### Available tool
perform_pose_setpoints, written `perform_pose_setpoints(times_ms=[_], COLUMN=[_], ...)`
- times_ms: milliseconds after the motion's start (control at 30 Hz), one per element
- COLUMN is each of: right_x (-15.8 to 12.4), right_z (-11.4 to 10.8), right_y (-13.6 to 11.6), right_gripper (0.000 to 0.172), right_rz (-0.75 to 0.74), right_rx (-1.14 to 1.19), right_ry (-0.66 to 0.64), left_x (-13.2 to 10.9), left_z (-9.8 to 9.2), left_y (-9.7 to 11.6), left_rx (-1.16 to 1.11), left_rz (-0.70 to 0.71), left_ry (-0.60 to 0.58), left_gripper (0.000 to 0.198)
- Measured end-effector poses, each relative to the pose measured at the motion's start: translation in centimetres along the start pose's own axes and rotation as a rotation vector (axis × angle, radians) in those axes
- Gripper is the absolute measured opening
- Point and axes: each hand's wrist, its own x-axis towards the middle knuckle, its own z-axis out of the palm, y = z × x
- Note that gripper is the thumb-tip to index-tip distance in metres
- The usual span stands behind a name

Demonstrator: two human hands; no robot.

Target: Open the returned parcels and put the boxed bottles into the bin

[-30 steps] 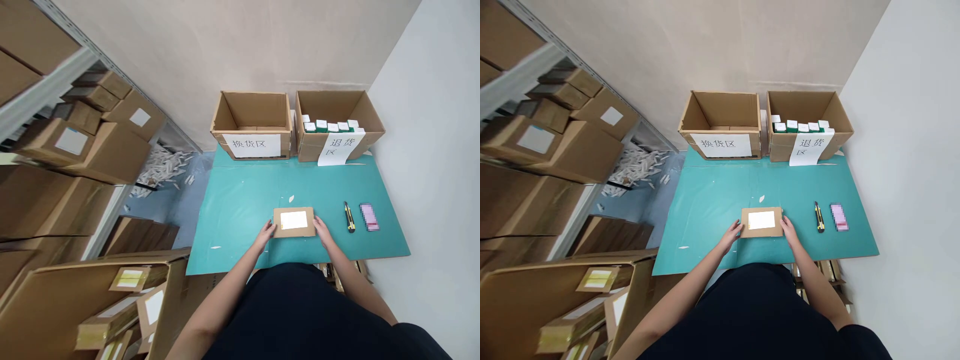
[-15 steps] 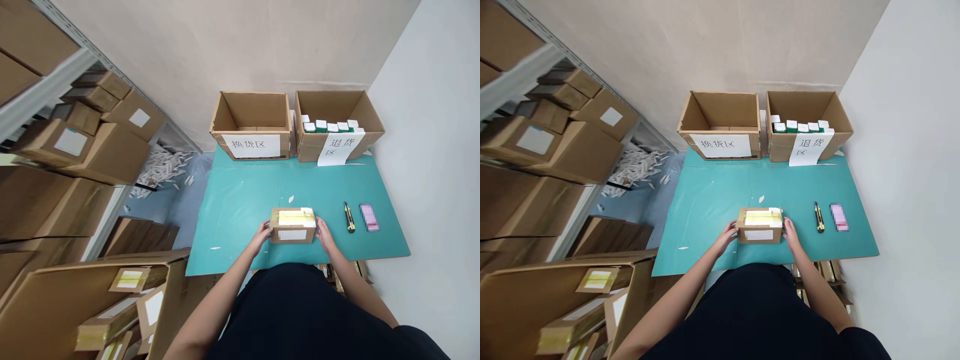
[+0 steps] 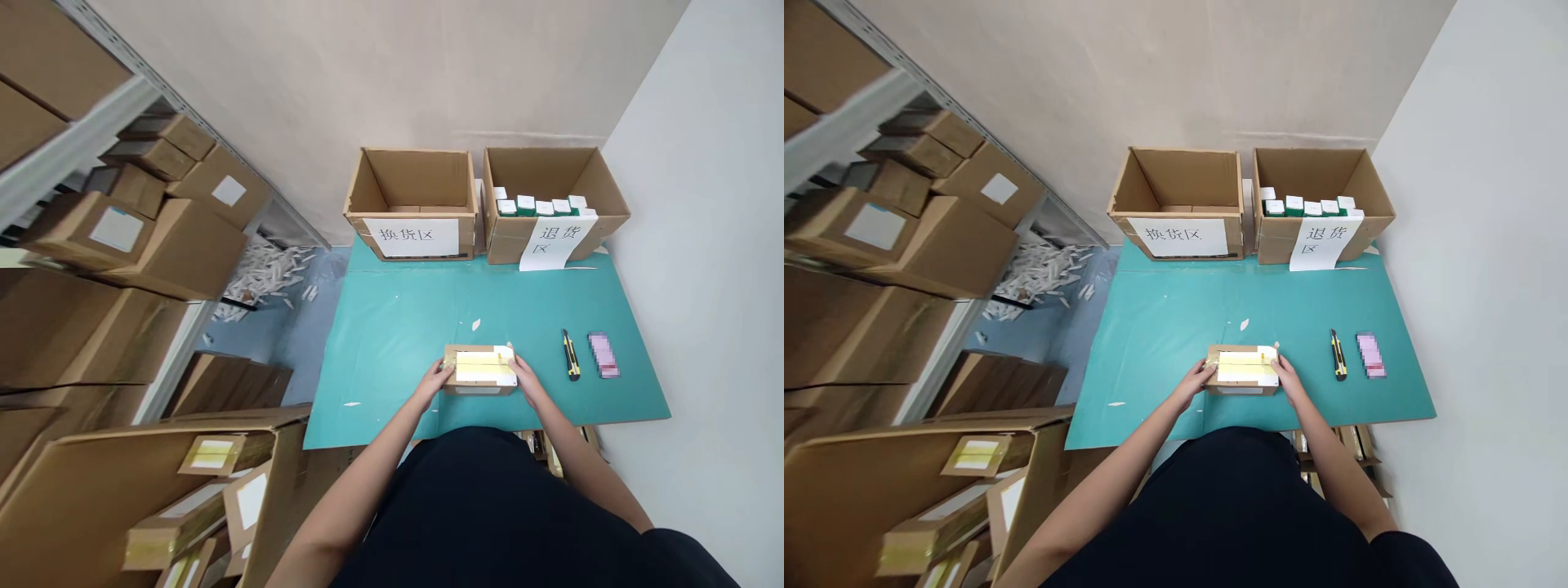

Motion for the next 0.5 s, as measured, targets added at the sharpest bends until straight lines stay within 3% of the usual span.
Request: perform_pose_setpoints(times_ms=[133,233,333,500], right_x=[0.0,0.0,-0.3,-1.1], right_z=[-0.4,-0.7,-0.8,-0.9], right_y=[-0.5,-0.8,-0.2,2.4], right_gripper=[0.067,0.059,0.057,0.07], right_rz=[-0.035,-0.056,-0.014,-0.025], right_rx=[0.072,0.075,0.042,0.012], right_ry=[-0.019,0.046,0.092,0.068], left_x=[0.5,0.4,-0.2,-1.1], left_z=[0.6,0.4,-0.1,-0.5], left_y=[-0.7,-0.6,-0.6,-1.9], left_rx=[-0.065,-0.091,-0.08,-0.078], left_rz=[0.219,0.276,0.204,-0.04], left_ry=[-0.027,-0.056,-0.055,-0.025], left_gripper=[0.087,0.086,0.074,0.069])
